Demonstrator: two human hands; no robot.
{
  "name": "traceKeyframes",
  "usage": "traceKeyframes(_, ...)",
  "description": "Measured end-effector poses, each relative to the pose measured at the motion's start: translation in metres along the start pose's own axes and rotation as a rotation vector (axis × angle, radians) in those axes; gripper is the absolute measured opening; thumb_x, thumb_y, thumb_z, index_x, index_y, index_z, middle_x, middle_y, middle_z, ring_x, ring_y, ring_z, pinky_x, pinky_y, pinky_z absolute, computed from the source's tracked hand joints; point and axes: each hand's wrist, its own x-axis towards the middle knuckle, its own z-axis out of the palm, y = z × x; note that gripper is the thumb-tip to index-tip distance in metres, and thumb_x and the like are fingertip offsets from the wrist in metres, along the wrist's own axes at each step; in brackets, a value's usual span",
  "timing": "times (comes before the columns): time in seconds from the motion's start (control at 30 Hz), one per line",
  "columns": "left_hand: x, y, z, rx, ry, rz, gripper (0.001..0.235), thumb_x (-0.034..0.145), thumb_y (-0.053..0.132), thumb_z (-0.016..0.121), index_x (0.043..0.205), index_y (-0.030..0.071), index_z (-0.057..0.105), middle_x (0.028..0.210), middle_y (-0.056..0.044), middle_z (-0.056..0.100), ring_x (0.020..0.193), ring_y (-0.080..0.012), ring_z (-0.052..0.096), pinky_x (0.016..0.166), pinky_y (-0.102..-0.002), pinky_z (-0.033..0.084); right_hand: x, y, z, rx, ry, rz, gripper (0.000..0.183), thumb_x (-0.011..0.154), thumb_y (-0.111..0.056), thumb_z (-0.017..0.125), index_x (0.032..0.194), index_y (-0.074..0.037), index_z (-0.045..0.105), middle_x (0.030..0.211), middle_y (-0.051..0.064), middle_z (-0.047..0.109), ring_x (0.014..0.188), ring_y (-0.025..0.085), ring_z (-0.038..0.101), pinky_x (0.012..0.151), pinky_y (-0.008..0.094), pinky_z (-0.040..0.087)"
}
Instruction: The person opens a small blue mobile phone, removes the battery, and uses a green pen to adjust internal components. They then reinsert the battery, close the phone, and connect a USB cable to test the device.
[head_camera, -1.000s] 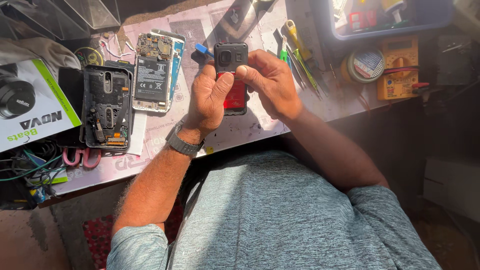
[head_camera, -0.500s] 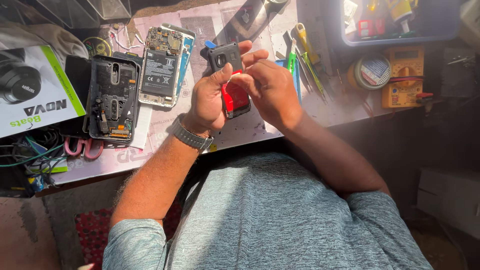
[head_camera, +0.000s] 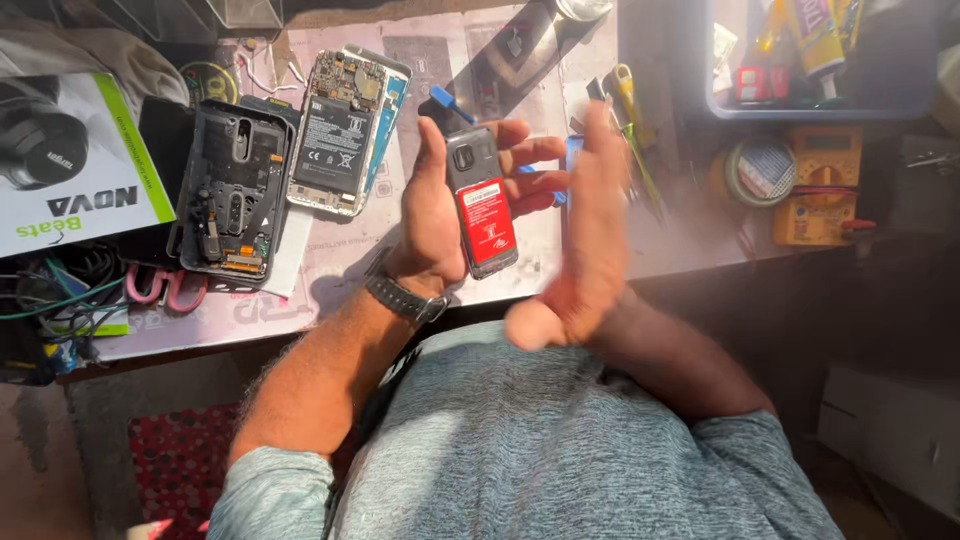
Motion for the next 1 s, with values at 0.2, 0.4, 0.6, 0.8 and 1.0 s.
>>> traceKeyframes(0.2,0.005,-0.017,-0.007,-0.029,0.102,0.13,0.069,0.113,0.065,0.039,0.126,-0.001,0.053,0.132,-0.026,0.059,0.123,-0.0327,0.058,0.112,-0.045,0.045,-0.02,0.026,0.02,-0.287,-0.241,-0.042,0.091,0.098,-0.059,0.054,0.157,0.006,0.029,0.163,0.028,0.028,0.156,0.038,0.032,0.125,0.053,0.037)
traceKeyframes(0.4,0.006,-0.013,-0.008,0.371,0.044,0.244,0.054,0.105,0.05,0.064,0.131,0.008,0.043,0.139,-0.019,0.057,0.134,-0.0337,0.056,0.116,-0.049,0.048,-0.052,0.044,0.019,0.538,0.197,0.63,0.045,0.112,-0.015,0.061,0.151,0.006,0.049,0.136,0.021,0.065,0.119,0.026,0.067,0.106,0.033,0.056)
traceKeyframes(0.6,0.015,-0.003,-0.011,0.139,0.093,0.053,0.057,0.107,0.055,0.058,0.127,0.002,0.052,0.094,-0.011,0.053,0.126,-0.0403,0.062,0.11,-0.049,0.052,-0.006,0.015,-0.015,-0.188,-0.178,0.691,0.059,0.096,-0.046,0.072,0.138,-0.007,0.061,0.125,0.01,0.077,0.109,0.018,0.077,0.099,0.036,0.062)
traceKeyframes(0.8,0.011,-0.013,-0.007,-0.114,0.016,-0.005,0.065,0.096,0.065,0.058,0.127,0.008,0.058,0.128,-0.013,0.068,0.128,-0.0322,0.061,0.112,-0.046,0.049,0.006,0.012,0.018,-0.435,-0.309,-0.017,0.103,0.091,-0.065,0.068,0.152,0.012,0.037,0.16,0.034,0.024,0.151,0.051,0.027,0.124,0.061,0.024)
traceKeyframes(1.0,0.016,0.009,-0.026,0.1,-0.055,0.101,0.056,0.108,0.06,0.054,0.12,0.005,0.059,0.128,-0.02,0.068,0.129,-0.0304,0.063,0.115,-0.047,0.048,-0.044,0.057,0.031,0.075,0.131,0.425,0.057,0.1,-0.028,0.079,0.139,0.006,0.056,0.141,0.018,0.058,0.121,0.024,0.064,0.103,0.036,0.056)
